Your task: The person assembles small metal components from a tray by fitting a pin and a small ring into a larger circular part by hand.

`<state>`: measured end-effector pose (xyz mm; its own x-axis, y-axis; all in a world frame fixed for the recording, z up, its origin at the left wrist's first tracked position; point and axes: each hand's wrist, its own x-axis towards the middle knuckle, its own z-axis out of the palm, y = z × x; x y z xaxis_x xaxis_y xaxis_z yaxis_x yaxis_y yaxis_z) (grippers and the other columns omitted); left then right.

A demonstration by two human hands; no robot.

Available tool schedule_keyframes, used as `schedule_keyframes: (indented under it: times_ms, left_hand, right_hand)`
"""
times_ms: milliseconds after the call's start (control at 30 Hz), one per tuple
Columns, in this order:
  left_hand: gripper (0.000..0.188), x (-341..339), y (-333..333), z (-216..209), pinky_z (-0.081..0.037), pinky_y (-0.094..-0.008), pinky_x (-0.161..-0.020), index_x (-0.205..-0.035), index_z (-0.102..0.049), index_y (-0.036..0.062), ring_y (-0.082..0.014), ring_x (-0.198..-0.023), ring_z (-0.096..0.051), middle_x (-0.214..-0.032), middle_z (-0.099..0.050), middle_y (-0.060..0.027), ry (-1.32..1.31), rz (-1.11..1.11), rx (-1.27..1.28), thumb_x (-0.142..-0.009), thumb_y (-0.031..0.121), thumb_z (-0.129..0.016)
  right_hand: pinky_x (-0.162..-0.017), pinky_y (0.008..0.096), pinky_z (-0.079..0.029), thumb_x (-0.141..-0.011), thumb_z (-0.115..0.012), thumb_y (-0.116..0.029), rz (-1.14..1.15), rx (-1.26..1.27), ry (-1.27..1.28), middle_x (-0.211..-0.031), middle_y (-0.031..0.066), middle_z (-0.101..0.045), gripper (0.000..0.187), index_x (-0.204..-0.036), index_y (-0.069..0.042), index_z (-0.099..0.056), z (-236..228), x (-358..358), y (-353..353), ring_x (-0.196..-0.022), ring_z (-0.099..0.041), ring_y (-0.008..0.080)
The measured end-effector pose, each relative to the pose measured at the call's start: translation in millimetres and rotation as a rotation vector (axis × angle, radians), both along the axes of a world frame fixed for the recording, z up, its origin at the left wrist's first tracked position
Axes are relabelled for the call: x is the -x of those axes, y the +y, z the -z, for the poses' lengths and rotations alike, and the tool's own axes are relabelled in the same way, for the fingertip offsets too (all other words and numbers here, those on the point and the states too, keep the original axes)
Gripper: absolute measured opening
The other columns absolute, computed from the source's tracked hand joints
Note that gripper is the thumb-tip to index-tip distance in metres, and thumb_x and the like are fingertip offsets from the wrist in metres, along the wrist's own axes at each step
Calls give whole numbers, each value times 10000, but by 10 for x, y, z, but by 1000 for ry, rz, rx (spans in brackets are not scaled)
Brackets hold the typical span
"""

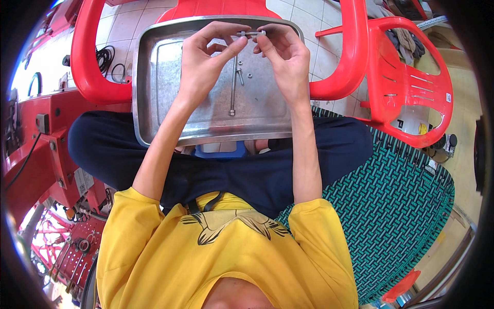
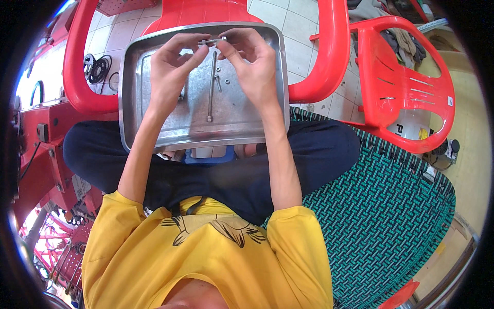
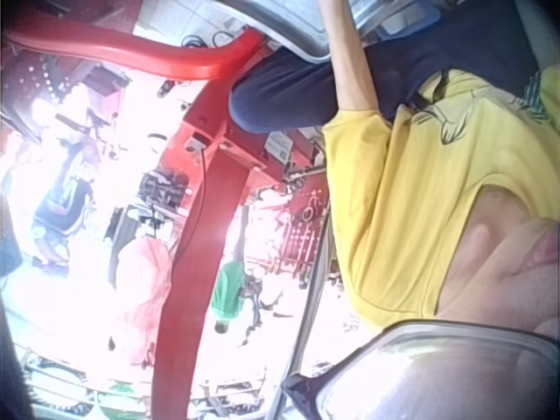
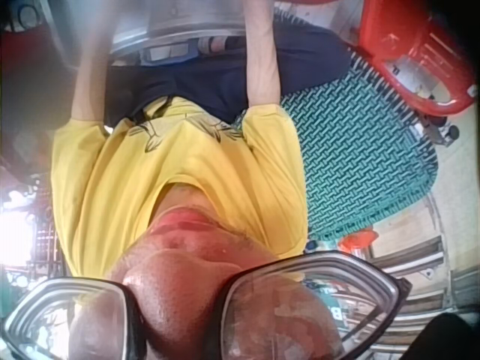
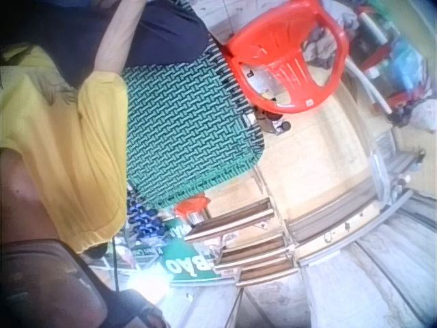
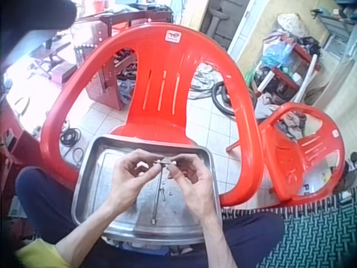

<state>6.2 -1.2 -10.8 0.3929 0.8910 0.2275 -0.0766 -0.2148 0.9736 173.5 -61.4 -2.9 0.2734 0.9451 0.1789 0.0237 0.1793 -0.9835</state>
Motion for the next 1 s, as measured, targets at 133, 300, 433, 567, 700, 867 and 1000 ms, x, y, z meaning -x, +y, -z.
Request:
schedule_keyframes:
  times_ms: [133, 300, 433, 567, 700, 867, 1000]
  left_hand:
    - [196, -40, -27, -72, -532, -259, -753, -1097, -771, 88, -81, -876, -641, -1030, -742, -16, -20, 14, 64, -953, 221, -755]
    - [238, 11, 23, -35, -536, -254, -752, -1054, -755, 66, -85, -875, -637, -996, -731, -23, 170, 40, 192, -963, 286, -746]
    - [261, 19, 44, 61, -528, -249, -725, -1072, -734, 69, -93, -872, -637, -1048, -718, -30, 170, 84, 110, -955, 302, -751]
    - [250, -37, -26, -19, -524, -257, -724, -1081, -730, 82, -100, -893, -631, -1124, -699, -35, 102, -47, -95, -948, 293, -753]
    - [221, -31, -17, -6, -529, -256, -734, -1092, -723, 97, -106, -931, -628, -1175, -682, -30, 58, -49, 15, -910, 204, -787]
    - [287, -10, 31, 118, -513, -261, -727, -1128, -699, 94, -112, -935, -624, -1150, -656, -24, 77, 54, -18, -927, 287, -771]
    - [298, -74, -45, -80, -498, -265, -738, -1105, -707, 78, -115, -934, -623, -1104, -640, -29, 57, -78, -159, -968, 342, -729]
  right_hand:
    - [-777, 271, -550, -934, -767, -120, 39, -19, 24, -1004, 51, -730, 221, -1116, -14, -699, 11, -7, 9, -851, -686, 128]
    - [-778, 275, -568, -923, -772, -95, 31, -15, -6, -996, 55, -738, 209, -1104, -17, -704, 8, 5, 4, -869, -699, 132]
    - [-784, 274, -566, -920, -776, -98, 39, -23, -13, -985, 52, -740, 210, -1103, -22, -706, 12, 17, 9, -877, -704, 136]
    - [-790, 272, -565, -920, -778, -100, 72, -17, -44, -987, 54, -741, 209, -1102, -24, -707, 22, 12, 3, -879, -704, 134]
    - [-798, 272, -563, -921, -778, -98, 75, -36, 4, -993, 53, -741, 205, -1100, -27, -707, 26, 15, 4, -894, -701, 131]
    - [-795, 276, -562, -920, -780, -100, 40, -35, 32, -1000, 48, -735, 210, -1105, -35, -705, 25, 17, 4, -901, -695, 132]
    - [-789, 276, -562, -913, -789, -107, 62, -39, 27, -1047, 40, -707, 226, -1113, -40, -707, 75, 1, 6, -915, -687, 131]
